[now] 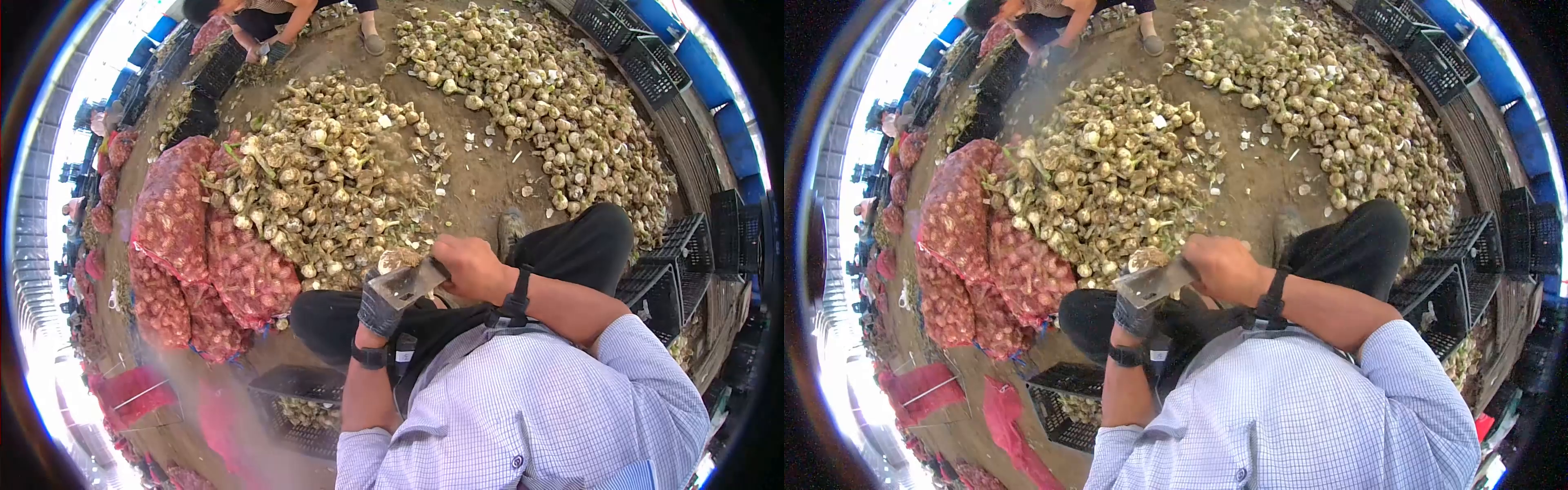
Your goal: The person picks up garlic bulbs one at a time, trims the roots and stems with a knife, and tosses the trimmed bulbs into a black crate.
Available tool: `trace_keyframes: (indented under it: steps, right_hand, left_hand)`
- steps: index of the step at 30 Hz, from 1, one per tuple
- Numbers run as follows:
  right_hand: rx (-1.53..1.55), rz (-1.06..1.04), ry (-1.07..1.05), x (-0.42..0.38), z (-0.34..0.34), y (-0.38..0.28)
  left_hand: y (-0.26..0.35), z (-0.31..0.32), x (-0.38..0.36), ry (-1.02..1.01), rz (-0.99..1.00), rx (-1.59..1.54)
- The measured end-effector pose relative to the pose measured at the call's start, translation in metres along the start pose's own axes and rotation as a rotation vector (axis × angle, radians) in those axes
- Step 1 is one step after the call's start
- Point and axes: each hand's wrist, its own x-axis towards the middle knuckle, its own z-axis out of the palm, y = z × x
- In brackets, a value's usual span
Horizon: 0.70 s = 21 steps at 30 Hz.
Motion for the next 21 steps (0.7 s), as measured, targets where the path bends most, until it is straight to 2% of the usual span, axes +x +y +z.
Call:
trace_keyframes:
  steps: [2,5,7,8,9,11,12,14,16,20,21]
  right_hand:
    - [-0.012,0.006,-0.003,0.002,0.006,0.008]
    - [-0.054,0.022,-0.016,0.007,0.016,0.019]
    - [-0.083,0.058,-0.050,0.006,0.021,0.020]
    - [-0.209,0.209,-0.211,0.007,0.034,0.050]
    - [-0.333,0.361,-0.371,0.006,0.042,0.090]
    - [-0.295,0.498,-0.338,-0.022,0.030,0.135]
    - [-0.280,0.452,-0.276,0.001,0.020,0.130]
    - [-0.181,0.457,-0.158,-0.001,0.022,0.100]
    - [-0.085,0.426,-0.063,0.011,0.023,0.092]
    - [0.227,0.411,-0.029,0.012,0.003,0.049]
    - [0.304,0.407,-0.038,0.012,-0.003,0.037]
  left_hand:
    - [0.011,-0.004,0.003,-0.046,-0.020,0.077]
    - [-0.016,0.002,0.003,0.012,0.190,0.249]
    - [-0.016,0.002,-0.005,0.013,0.028,-0.021]
    - [-0.013,0.001,-0.009,0.013,-0.053,-0.152]
    - [-0.027,0.006,-0.012,-0.075,0.039,-0.805]
    - [-0.001,-0.008,-0.017,-0.133,0.224,-0.198]
    - [0.001,-0.006,-0.009,-0.014,0.196,-0.262]
    - [0.005,-0.022,0.001,0.055,0.219,0.162]
    - [-0.008,-0.016,0.009,0.119,0.351,0.345]
    - [-0.028,-0.009,0.005,0.079,0.158,-0.037]
    - [-0.030,-0.006,0.005,0.079,0.138,-0.232]
